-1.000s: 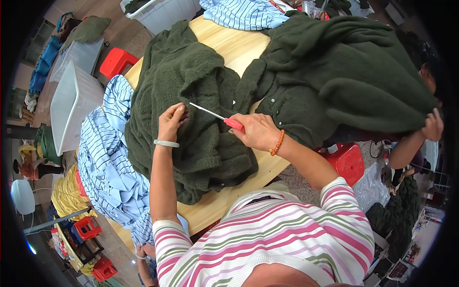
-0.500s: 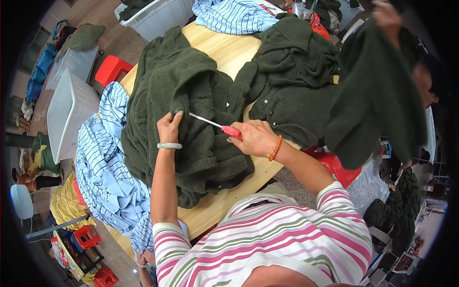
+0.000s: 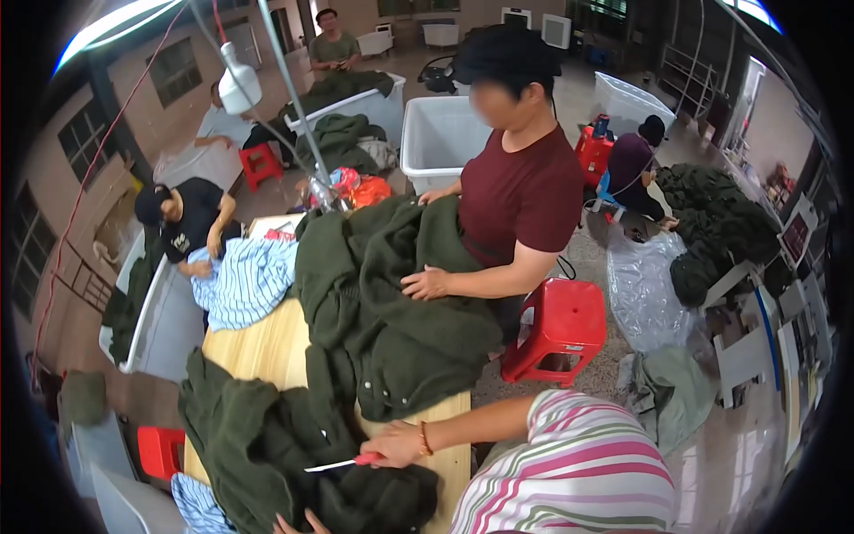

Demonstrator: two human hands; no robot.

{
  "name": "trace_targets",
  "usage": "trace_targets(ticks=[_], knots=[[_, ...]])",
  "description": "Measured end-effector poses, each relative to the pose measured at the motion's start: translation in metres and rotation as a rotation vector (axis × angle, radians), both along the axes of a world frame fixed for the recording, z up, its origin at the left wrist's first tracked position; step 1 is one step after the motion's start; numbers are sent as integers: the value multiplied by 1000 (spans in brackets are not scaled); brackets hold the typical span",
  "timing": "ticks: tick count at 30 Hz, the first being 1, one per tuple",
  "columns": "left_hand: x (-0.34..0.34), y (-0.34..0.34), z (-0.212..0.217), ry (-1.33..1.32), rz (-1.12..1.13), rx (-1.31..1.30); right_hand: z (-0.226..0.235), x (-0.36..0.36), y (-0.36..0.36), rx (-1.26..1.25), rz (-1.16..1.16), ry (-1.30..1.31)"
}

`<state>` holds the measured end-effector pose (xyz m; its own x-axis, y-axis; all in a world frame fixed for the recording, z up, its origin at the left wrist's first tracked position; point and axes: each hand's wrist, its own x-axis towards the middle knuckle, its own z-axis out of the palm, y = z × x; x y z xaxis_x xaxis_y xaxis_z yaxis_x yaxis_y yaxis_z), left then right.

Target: Trimming loose threads from green garments using a pair of scissors.

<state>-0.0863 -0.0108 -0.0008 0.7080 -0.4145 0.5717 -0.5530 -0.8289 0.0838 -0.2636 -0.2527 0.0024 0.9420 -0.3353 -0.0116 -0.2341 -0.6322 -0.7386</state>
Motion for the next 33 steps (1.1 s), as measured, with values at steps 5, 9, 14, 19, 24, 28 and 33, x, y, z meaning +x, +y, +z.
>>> trace_targets(ticks=[5, 9, 14, 19, 24, 28, 33], knots=[[-37, 24, -101, 435, 46, 82, -33, -54, -6, -3, 54, 184], [68, 24, -169, -1328, -767, -233, -51, -78, 5, -17, 131, 272], [0, 21, -128, 394, 108, 155, -69, -88, 1, -49, 126, 232], [-28, 39, -112, 408, 98, -23, -54, -81, -4, -47, 120, 271], [-53, 0, 25, 1485, -90, -1378, -45, -88, -10, -50, 240, 458], [-110, 15, 80, 1401, -354, -1005, -40, -69, -4, -77, 447, 431], [-148, 5, 85, 1987, -840, -971, -93, 4, 13, -264, 709, 274]])
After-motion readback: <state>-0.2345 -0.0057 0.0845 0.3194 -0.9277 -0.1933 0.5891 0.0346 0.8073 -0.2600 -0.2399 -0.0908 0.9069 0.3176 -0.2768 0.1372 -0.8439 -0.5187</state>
